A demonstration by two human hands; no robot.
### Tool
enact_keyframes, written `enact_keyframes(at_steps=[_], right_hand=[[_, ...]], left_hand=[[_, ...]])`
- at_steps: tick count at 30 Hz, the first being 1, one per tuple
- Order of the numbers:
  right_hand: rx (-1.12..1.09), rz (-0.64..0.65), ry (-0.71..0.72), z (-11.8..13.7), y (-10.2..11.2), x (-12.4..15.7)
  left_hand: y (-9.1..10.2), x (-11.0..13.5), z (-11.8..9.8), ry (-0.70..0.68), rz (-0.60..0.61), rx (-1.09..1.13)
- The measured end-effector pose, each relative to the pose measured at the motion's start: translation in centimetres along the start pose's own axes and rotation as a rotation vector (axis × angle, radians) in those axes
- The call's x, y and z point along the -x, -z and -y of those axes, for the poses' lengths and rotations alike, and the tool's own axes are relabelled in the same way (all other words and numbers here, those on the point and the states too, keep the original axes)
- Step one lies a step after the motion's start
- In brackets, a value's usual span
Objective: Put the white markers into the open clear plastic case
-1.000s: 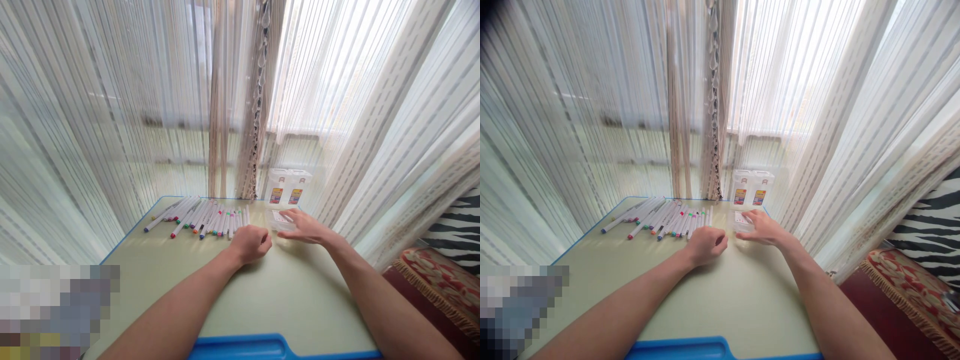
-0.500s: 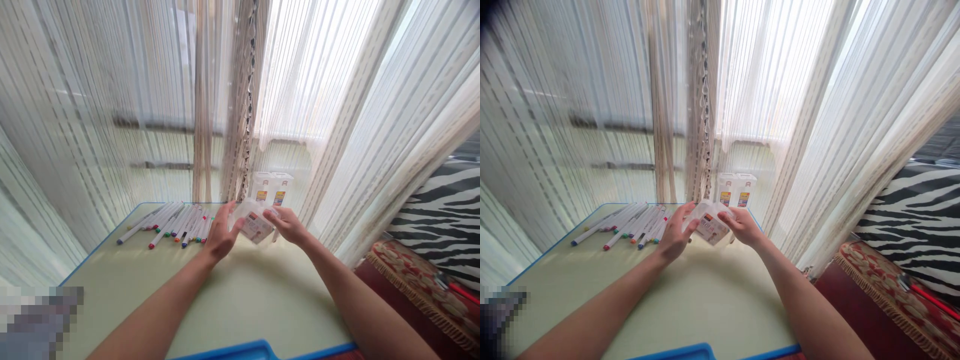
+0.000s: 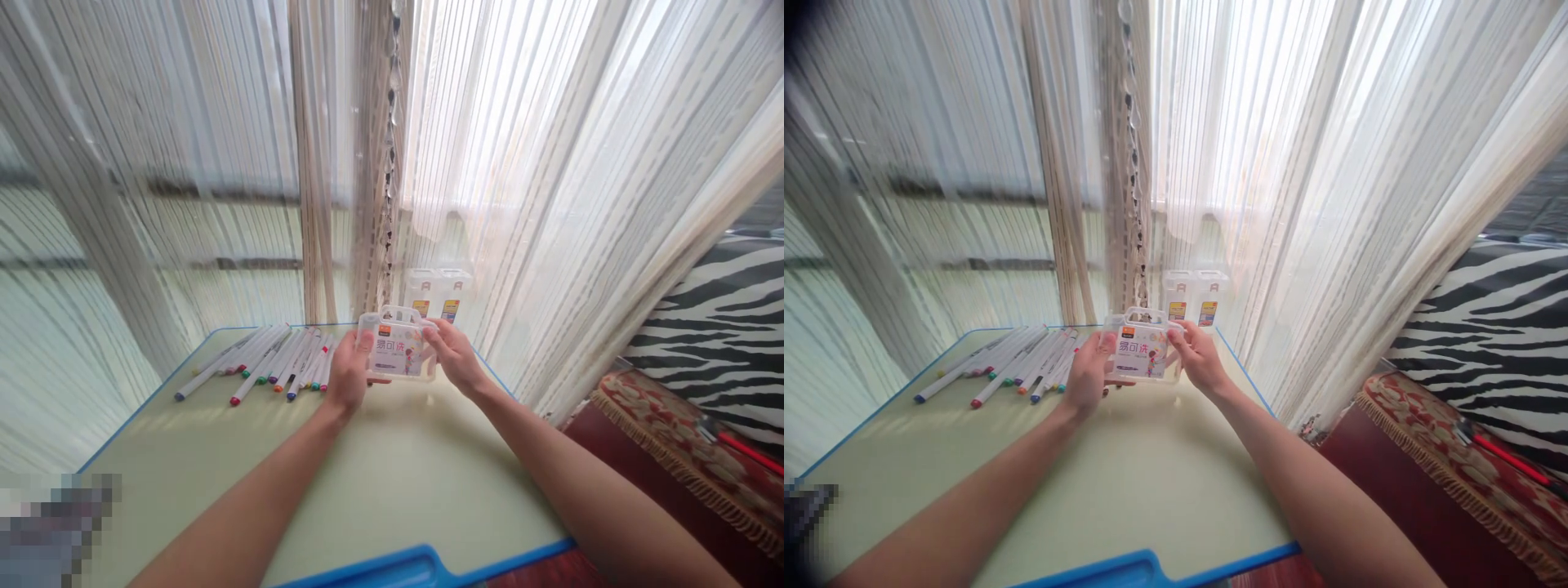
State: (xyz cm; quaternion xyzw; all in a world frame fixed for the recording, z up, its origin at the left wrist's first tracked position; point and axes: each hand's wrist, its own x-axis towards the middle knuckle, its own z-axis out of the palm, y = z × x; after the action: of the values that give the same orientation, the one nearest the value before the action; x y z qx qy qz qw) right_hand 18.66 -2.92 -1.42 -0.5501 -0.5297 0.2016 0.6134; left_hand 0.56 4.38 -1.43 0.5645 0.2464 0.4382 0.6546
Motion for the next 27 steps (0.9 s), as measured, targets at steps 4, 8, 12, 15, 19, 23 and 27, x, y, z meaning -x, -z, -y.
enact_keyframes(at_steps=[4, 8, 12, 15, 19, 23, 27], right_hand=[[-0.086, -0.001, 0.004, -0.2, -0.2, 0.1], [-0.03, 0.03, -0.004, -0.2, -0.2, 0.3], [0.129, -0.013, 0.072, 0.0, -0.2, 0.8], [0.232, -0.054, 0.13, 0.2, -0.1, 1.0], [0.356, -0.146, 0.269, 0.0, 0.1, 0.8], [0.445, -0.353, 0.351, 0.4, -0.1, 0.9], [0.461, -0.422, 0.411, 1.5, -0.8, 1.8]], left_hand=[[0.1, -0.2, -0.1, 0.039, 0.174, 0.141], [0.1, -0.5, -0.3, 0.134, 0.248, 0.256], [0.0, -0.5, -0.9, 0.214, 0.267, 0.269], [0.0, -0.3, -1.3, 0.233, 0.328, 0.324], [-0.1, 0.0, -1.6, 0.205, 0.353, 0.343], [-0.3, 0.2, -1.6, 0.143, 0.372, 0.313], [-0.7, 0.5, -1.5, 0.044, 0.397, 0.271]])
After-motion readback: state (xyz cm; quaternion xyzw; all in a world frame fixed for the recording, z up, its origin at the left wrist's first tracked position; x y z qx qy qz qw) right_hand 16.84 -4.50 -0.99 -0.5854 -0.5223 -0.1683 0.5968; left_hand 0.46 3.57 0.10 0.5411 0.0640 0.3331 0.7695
